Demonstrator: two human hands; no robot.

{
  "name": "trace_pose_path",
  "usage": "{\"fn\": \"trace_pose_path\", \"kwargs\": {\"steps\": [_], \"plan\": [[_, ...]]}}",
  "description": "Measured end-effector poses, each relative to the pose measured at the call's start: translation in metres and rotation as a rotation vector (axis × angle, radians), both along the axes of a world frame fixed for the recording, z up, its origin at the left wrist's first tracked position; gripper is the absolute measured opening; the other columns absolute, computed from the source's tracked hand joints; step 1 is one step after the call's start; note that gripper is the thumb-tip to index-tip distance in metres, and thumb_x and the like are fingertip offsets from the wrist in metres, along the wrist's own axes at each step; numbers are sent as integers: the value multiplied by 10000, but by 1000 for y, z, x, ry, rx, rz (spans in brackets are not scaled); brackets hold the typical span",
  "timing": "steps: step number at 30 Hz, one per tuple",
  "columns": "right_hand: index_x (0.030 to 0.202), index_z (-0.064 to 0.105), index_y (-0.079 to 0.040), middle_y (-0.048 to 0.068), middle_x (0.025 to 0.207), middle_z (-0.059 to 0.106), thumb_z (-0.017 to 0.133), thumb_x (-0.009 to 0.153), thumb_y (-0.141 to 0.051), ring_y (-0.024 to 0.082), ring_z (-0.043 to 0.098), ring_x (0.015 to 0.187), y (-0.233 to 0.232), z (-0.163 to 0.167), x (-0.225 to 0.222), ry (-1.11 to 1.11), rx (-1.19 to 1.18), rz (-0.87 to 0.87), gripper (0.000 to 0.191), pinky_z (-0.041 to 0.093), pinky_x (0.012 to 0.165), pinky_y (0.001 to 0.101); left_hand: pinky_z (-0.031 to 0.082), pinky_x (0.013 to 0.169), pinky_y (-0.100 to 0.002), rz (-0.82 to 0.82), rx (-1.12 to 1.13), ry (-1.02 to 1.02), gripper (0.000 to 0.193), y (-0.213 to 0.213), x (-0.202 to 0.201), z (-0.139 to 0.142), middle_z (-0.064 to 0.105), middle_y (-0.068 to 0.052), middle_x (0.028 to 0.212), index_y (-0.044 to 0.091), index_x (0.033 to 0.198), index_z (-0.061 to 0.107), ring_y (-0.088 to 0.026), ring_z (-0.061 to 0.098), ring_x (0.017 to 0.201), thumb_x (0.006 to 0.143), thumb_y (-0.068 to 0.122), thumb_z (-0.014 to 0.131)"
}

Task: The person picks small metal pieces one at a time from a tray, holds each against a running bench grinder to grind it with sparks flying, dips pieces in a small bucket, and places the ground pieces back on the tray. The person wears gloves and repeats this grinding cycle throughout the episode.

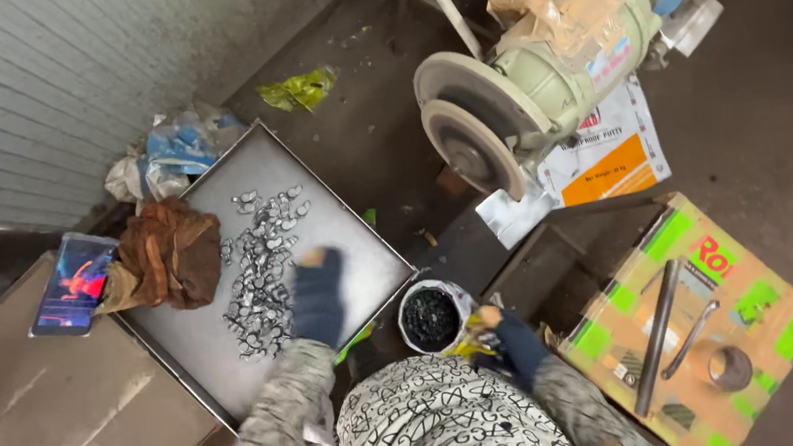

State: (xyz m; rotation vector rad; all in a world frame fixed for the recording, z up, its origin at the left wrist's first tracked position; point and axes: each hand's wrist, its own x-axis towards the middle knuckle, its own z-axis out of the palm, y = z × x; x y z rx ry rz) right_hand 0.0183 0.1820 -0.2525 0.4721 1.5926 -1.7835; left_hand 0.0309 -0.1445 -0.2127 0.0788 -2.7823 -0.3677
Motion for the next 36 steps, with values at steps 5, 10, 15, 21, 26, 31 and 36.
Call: {"fn": "trace_pose_path", "kwargs": {"steps": [5, 10, 15, 21, 26, 31, 36], "plan": [[1245, 691, -37, 84, 1071, 773, 770, 882, -275, 133, 704, 960, -44, 22, 1, 340, 483, 198, 441, 559, 846, 286, 523, 768, -479, -117, 86, -267, 325, -46, -14, -12, 696, -105, 1006, 153, 1098, 670, -346, 644, 872, 800, 31, 621], [1208, 684, -77, 71, 947, 790, 786, 858, -272, 124, 742, 859, -59, 93, -32, 580, 492, 272, 414, 586, 776, 296, 532, 782, -438, -356, 523, -260, 231, 55, -40, 26, 721, -104, 969, 126, 1105, 707, -306, 684, 895, 884, 181, 672], [1111, 711, -61, 143, 850, 730, 767, 897, -262, 238, 733, 741, -23, 157, -71, 1060, 769, 329, 298, 570, 679, 351, 509, 888, -439, -547, 270, 367, 433, 113, -61, 85, 674, -145, 1202, 38, 1317, 640, -307, 642, 1016, 895, 135, 635], [1040, 736, -82, 134, 903, 721, 767, 906, -333, 340, 700, 815, 11, 157, -130, 1260, 1037, 425, 285, 540, 663, 427, 473, 708, -459, -315, 128, -24, 232, 142, -129, 80, 630, -62, 878, 149, 1033, 682, -272, 633, 822, 852, 291, 708], [1017, 725, -86, 116, 849, 687, 770, 889, -363, 333, 688, 801, 24, 137, -157, 1376, 911, 553, 309, 527, 667, 437, 492, 690, -424, -262, 105, -11, 179, 148, -135, 54, 633, -36, 859, 163, 1007, 653, -247, 674, 810, 842, 223, 693], [992, 759, -127, 108, 773, 668, 775, 865, -326, 318, 675, 744, 34, 140, -196, 1382, 783, 943, 236, 518, 642, 439, 493, 635, -428, -239, 81, -21, 199, 161, -116, 50, 648, -41, 800, 141, 1064, 645, -246, 680, 740, 875, 197, 669], [1031, 754, -105, 108, 856, 698, 762, 875, -320, 310, 693, 778, 31, 151, -216, 1369, 626, 952, 266, 538, 666, 405, 494, 652, -419, -288, 240, -7, 251, 161, -116, 50, 666, -46, 803, 120, 1144, 641, -255, 676, 732, 903, 188, 656]]}}
